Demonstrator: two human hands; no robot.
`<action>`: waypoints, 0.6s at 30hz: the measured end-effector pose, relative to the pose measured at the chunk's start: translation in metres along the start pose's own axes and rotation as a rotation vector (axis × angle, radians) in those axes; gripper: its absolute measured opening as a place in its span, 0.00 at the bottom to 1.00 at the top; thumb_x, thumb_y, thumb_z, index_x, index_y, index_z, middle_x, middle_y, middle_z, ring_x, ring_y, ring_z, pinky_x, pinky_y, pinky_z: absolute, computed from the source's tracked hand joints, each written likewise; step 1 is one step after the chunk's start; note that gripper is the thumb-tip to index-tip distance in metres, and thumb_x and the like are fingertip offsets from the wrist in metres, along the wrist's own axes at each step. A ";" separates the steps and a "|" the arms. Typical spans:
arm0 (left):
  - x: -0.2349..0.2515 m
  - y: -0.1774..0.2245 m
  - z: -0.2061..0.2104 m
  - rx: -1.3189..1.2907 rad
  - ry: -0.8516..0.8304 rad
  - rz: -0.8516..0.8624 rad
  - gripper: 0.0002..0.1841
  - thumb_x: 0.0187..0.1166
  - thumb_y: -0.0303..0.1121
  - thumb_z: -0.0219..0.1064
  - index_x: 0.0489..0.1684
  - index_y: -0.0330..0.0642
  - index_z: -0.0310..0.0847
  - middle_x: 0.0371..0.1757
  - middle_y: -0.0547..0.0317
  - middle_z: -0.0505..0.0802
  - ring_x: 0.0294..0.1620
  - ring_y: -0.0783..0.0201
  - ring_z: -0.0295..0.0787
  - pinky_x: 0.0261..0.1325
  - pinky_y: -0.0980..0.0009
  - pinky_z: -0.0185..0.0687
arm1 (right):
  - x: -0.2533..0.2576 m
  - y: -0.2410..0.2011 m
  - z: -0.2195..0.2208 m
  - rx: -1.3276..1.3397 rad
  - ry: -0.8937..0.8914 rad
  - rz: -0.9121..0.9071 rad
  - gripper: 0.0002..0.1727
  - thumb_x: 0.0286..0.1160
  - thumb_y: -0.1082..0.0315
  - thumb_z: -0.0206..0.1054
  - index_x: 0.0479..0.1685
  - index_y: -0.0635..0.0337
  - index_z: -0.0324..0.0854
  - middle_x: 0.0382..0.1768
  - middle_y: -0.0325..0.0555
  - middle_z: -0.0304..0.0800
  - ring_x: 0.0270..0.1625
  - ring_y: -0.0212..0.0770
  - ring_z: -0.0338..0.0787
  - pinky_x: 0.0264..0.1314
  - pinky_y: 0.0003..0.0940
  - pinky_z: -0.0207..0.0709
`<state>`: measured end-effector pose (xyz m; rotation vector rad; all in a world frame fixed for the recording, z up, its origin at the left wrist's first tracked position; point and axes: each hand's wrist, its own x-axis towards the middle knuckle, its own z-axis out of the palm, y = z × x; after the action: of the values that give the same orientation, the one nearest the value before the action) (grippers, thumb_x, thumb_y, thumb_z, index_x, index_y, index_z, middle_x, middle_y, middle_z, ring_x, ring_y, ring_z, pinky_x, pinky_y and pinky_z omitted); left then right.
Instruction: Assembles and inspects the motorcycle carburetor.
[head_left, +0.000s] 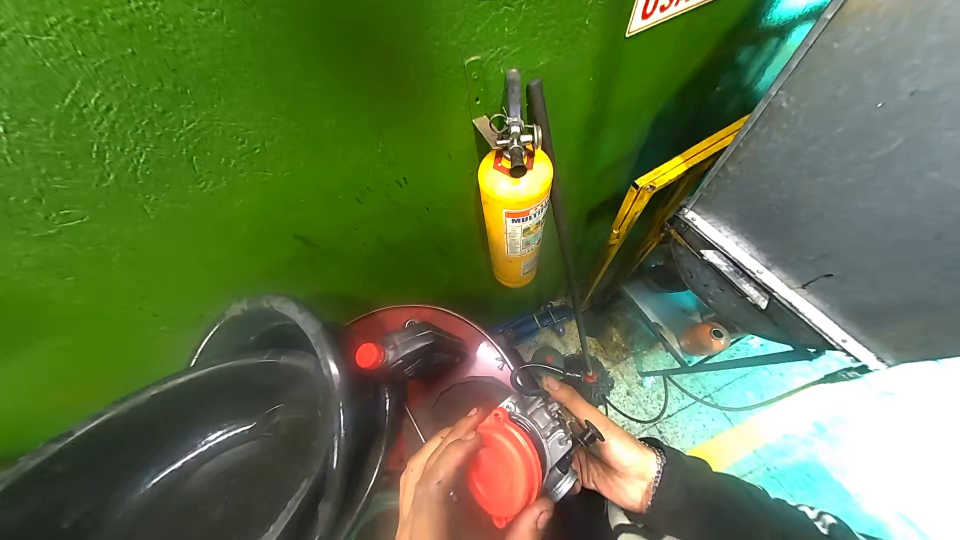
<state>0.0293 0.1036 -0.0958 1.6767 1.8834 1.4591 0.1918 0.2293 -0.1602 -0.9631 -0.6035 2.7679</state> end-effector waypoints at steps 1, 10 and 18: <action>-0.001 0.000 0.000 0.018 0.001 -0.002 0.36 0.64 0.48 0.85 0.71 0.47 0.75 0.68 0.52 0.90 0.74 0.56 0.83 0.76 0.60 0.81 | 0.000 0.000 0.000 -0.006 -0.002 -0.004 0.35 0.74 0.27 0.58 0.59 0.47 0.82 0.46 0.45 0.94 0.44 0.38 0.94 0.39 0.32 0.88; -0.001 0.004 -0.001 0.167 -0.031 -0.006 0.35 0.64 0.52 0.84 0.68 0.44 0.80 0.66 0.51 0.92 0.73 0.60 0.84 0.79 0.59 0.76 | 0.000 0.000 0.004 -0.012 -0.029 -0.029 0.33 0.74 0.29 0.59 0.57 0.47 0.82 0.44 0.44 0.93 0.43 0.36 0.94 0.40 0.31 0.88; -0.003 0.009 0.000 0.077 -0.058 -0.022 0.34 0.63 0.44 0.86 0.66 0.35 0.80 0.67 0.40 0.90 0.75 0.60 0.84 0.76 0.64 0.81 | -0.003 -0.002 0.003 -0.015 -0.026 -0.083 0.34 0.68 0.29 0.66 0.59 0.46 0.81 0.44 0.44 0.94 0.43 0.36 0.94 0.39 0.30 0.88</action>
<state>0.0364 0.0995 -0.0901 1.7067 1.9446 1.3308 0.1920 0.2289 -0.1554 -0.8855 -0.6538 2.7103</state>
